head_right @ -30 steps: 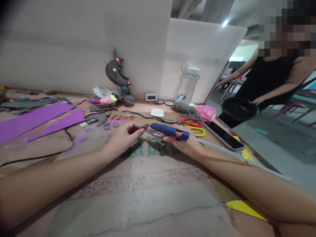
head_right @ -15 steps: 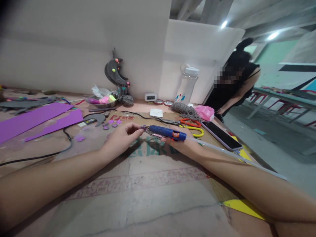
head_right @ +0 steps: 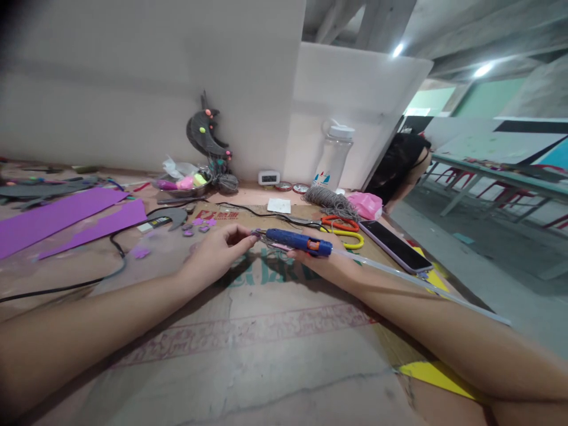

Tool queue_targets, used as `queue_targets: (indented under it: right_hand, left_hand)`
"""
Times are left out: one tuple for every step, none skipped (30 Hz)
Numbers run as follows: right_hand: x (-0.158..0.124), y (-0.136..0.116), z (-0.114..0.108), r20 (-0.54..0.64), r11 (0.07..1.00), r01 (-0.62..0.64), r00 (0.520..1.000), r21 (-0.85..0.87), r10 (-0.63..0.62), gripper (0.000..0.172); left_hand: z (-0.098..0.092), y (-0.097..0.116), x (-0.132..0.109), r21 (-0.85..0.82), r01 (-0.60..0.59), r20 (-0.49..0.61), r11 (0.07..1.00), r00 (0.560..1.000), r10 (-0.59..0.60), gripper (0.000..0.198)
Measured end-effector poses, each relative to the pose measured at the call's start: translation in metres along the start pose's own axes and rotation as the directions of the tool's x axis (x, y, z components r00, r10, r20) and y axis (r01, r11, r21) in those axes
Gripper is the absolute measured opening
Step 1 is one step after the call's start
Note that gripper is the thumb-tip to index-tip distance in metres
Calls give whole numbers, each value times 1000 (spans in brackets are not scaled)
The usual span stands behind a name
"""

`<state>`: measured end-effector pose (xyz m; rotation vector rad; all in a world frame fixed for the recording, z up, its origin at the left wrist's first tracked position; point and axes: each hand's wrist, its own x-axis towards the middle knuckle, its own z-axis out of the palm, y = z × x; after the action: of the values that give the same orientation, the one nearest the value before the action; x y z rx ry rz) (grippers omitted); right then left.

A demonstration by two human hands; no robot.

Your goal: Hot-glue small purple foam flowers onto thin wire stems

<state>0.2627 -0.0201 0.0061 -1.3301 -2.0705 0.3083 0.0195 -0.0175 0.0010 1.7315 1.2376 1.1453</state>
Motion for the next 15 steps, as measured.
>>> queue_targets:
  right_hand:
    - [0,-1,0,9,1000,10,1000,5,-10,21]
    - [1,-2,-1,20,1000,15,1000,12,-15,22]
    - [1,-3,-1,30,1000,16,999,19,-16,23]
    - [2,-5,-2,37,1000,14,999,28,-15,24]
    - [2,-6,-3,40,999,12,999,37,-14,25]
    - [2,-8,-3,41,999,8,999,47,-10,25]
    - [2,-9,-4,44,998,4,999,57,-7,25]
    - [2,-9,-4,51,998,2,999,66,-6,24]
    - [1,-9,-4,59,997,0,998,71,-4,23]
    - [1,-9,-4,66,997,-1,998,72,-4,23]
    - [1,-8,-5,69,998,2,998,68,-7,22]
    - [1,-7,-5,74,998,10,997,61,-14,22]
    - [1,-6,-5,76,998,18,997,53,-22,21]
    - [0,-5,-4,77,999,23,997,46,-26,21]
    - [0,-4,-4,72,999,26,997,40,-28,21]
  left_hand:
    - [0,-1,0,-5,-4,4,1000,1000,4,18]
    - [0,-2,1,-9,-8,8,1000,1000,8,19]
    - [0,-3,1,-11,-10,12,1000,1000,10,19]
    - [0,-3,2,-13,-12,13,1000,1000,12,19]
    - [0,-4,2,-14,-15,14,1000,1000,15,19]
    - [0,-4,2,-14,-19,13,1000,1000,19,19]
    - [0,-3,1,-12,-22,12,1000,1000,22,19]
    - [0,-3,1,-9,-22,12,1000,1000,22,19]
    - [0,-2,1,-4,-19,10,1000,1000,19,19]
    - [0,-2,1,1,-14,10,1000,1000,14,19]
    - [0,-2,0,5,-7,11,1000,1000,7,19]
    - [0,-2,0,6,-2,14,1000,1000,2,20]
    - [0,-2,0,6,0,16,1000,1000,0,20]
    - [0,-2,0,5,-2,19,1000,1000,2,20]
    - [0,-2,0,5,-5,18,1000,1000,5,20]
